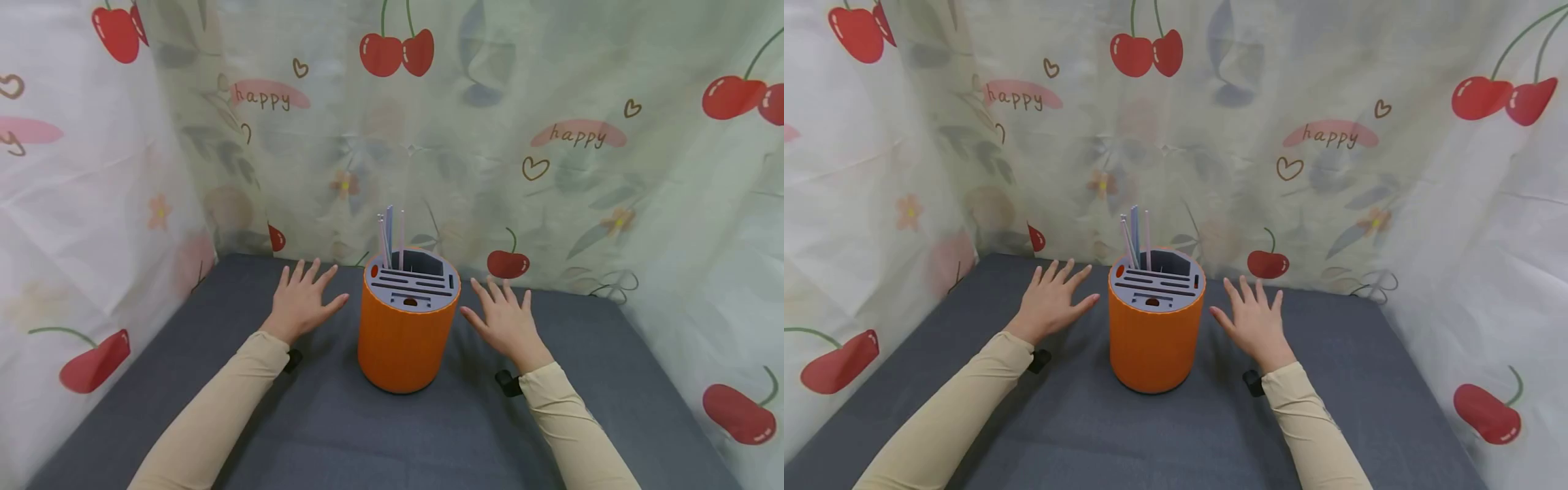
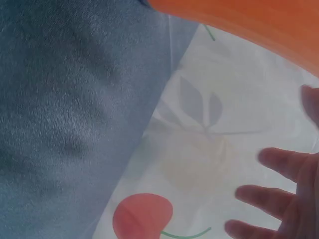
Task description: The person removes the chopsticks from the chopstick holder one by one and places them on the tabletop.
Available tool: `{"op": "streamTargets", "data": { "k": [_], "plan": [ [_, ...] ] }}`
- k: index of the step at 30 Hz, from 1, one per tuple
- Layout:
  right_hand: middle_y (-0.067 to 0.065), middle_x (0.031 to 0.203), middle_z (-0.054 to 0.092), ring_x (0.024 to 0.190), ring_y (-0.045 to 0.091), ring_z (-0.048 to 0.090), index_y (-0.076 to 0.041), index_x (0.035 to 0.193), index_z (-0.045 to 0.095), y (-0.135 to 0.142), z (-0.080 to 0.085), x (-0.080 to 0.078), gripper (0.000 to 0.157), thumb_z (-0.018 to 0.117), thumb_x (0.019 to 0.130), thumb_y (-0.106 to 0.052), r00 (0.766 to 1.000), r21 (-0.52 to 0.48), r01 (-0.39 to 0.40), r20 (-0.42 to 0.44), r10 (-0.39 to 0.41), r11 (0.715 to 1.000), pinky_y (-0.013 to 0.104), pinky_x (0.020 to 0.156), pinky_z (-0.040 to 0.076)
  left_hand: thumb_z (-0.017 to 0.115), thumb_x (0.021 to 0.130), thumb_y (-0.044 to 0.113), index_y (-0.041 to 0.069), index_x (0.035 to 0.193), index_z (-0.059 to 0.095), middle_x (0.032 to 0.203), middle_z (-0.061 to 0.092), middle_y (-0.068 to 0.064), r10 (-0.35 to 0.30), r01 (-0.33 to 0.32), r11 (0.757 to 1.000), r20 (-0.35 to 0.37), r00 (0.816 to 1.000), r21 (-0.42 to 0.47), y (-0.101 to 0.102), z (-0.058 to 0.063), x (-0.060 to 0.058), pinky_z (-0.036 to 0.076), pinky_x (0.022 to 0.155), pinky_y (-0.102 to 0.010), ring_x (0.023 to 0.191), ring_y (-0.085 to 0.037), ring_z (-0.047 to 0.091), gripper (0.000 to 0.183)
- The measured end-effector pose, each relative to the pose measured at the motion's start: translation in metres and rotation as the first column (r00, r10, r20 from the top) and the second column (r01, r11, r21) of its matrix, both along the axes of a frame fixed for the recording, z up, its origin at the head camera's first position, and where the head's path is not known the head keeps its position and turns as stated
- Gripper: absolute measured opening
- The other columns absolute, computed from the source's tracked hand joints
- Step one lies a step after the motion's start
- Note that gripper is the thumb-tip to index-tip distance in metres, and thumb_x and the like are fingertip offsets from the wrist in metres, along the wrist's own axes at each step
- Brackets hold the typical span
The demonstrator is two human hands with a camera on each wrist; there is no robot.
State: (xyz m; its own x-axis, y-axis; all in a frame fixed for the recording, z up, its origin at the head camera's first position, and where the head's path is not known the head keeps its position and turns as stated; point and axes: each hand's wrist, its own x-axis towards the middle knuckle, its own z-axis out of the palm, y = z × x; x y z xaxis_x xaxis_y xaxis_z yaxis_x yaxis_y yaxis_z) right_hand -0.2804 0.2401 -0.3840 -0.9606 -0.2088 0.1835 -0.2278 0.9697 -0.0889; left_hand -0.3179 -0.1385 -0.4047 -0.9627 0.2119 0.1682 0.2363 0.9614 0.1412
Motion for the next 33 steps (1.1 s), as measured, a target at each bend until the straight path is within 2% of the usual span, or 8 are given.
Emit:
{"op": "streamTargets", "data": {
  "k": [5, 9, 12, 18, 24, 27, 29, 33],
  "plan": [
    [0.022, 0.148, 0.040, 0.137, 0.047, 0.034, -0.011, 0.145, 0.045, 0.000, 0.000, 0.002, 0.058, 0.051, 0.098, -0.046, 0.999, 0.004, -0.032, 0.031, 0.032, 0.999, 0.073, 0.108, 0.021, 0.044, 0.094, 0.062, 0.020, 0.144, 0.047, 0.148, 0.044, -0.016, -0.031, 0.026, 0.999, 0.112, 0.993, 0.048, 0.001, 0.000, 0.001, 0.013, 0.118, -0.061, 0.139, -0.039, 0.035, 0.065],
    [0.020, 0.137, 0.054, 0.123, 0.039, 0.053, -0.008, 0.136, 0.054, 0.001, -0.002, 0.003, 0.049, 0.056, 0.097, -0.038, 0.993, -0.009, -0.049, 0.106, 0.050, 0.999, 0.061, 0.102, 0.042, 0.052, 0.097, 0.046, 0.015, 0.135, 0.058, 0.135, 0.058, -0.012, -0.053, 0.024, 0.992, 0.238, 0.970, 0.122, 0.001, 0.000, 0.003, 0.040, 0.107, -0.056, 0.121, -0.032, 0.056, 0.049],
    [0.014, 0.127, 0.062, 0.111, 0.031, 0.061, -0.009, 0.132, 0.057, 0.002, -0.003, 0.002, 0.044, 0.057, 0.097, -0.036, 0.984, -0.039, -0.041, 0.171, 0.047, 0.998, 0.052, 0.094, 0.051, 0.053, 0.098, 0.039, 0.014, 0.128, 0.063, 0.125, 0.064, -0.010, -0.053, 0.010, 0.988, 0.279, 0.959, 0.155, 0.000, -0.001, 0.004, 0.052, 0.093, -0.049, 0.107, -0.026, 0.063, 0.040],
    [0.008, 0.112, 0.069, 0.096, 0.023, 0.066, -0.012, 0.129, 0.060, 0.004, -0.002, -0.002, 0.040, 0.058, 0.097, -0.036, 0.978, -0.090, -0.046, 0.200, 0.064, 0.995, 0.048, 0.085, 0.056, 0.054, 0.098, 0.036, 0.014, 0.121, 0.067, 0.113, 0.068, -0.007, -0.069, 0.014, 0.979, 0.273, 0.960, 0.201, -0.004, 0.001, 0.003, 0.055, 0.083, -0.043, 0.093, -0.020, 0.065, 0.034],
    [0.008, 0.115, 0.069, 0.100, 0.023, 0.066, -0.015, 0.129, 0.059, 0.004, 0.016, -0.002, 0.040, 0.055, 0.098, -0.040, 0.976, -0.212, -0.053, 0.194, 0.095, 0.976, 0.048, 0.087, 0.055, 0.052, 0.099, 0.036, 0.012, 0.123, 0.065, 0.117, 0.067, -0.009, -0.115, 0.035, 0.959, 0.272, 0.955, 0.281, -0.005, 0.025, 0.002, 0.055, 0.086, -0.044, 0.097, -0.022, 0.065, 0.036],
    [0.008, 0.117, 0.067, 0.103, 0.025, 0.065, -0.017, 0.131, 0.058, 0.003, 0.030, -0.001, 0.042, 0.051, 0.099, -0.043, 0.980, -0.327, -0.053, 0.167, 0.113, 0.944, 0.048, 0.088, 0.054, 0.049, 0.101, 0.038, 0.012, 0.127, 0.062, 0.119, 0.066, -0.010, -0.158, 0.058, 0.929, 0.250, 0.955, 0.365, -0.004, 0.044, 0.001, 0.054, 0.088, -0.045, 0.101, -0.024, 0.064, 0.039],
    [0.008, 0.118, 0.067, 0.105, 0.026, 0.064, -0.018, 0.131, 0.057, 0.001, 0.041, -0.002, 0.041, 0.049, 0.100, -0.043, 0.984, -0.418, -0.053, 0.134, 0.119, 0.907, 0.049, 0.089, 0.054, 0.048, 0.101, 0.040, 0.013, 0.129, 0.060, 0.122, 0.064, -0.011, -0.195, 0.079, 0.895, 0.225, 0.955, 0.440, -0.004, 0.060, 0.000, 0.053, 0.090, -0.047, 0.105, -0.027, 0.062, 0.041],
    [0.012, 0.121, 0.064, 0.108, 0.029, 0.063, -0.015, 0.131, 0.056, -0.006, 0.061, -0.005, 0.041, 0.051, 0.100, -0.041, 0.987, -0.621, -0.072, 0.070, 0.147, 0.781, 0.049, 0.094, 0.052, 0.049, 0.100, 0.042, 0.016, 0.128, 0.060, 0.119, 0.064, -0.010, -0.258, 0.121, 0.783, 0.141, 0.956, 0.611, 0.002, 0.094, 0.002, 0.052, 0.091, -0.045, 0.107, -0.026, 0.061, 0.040]
  ]
}}
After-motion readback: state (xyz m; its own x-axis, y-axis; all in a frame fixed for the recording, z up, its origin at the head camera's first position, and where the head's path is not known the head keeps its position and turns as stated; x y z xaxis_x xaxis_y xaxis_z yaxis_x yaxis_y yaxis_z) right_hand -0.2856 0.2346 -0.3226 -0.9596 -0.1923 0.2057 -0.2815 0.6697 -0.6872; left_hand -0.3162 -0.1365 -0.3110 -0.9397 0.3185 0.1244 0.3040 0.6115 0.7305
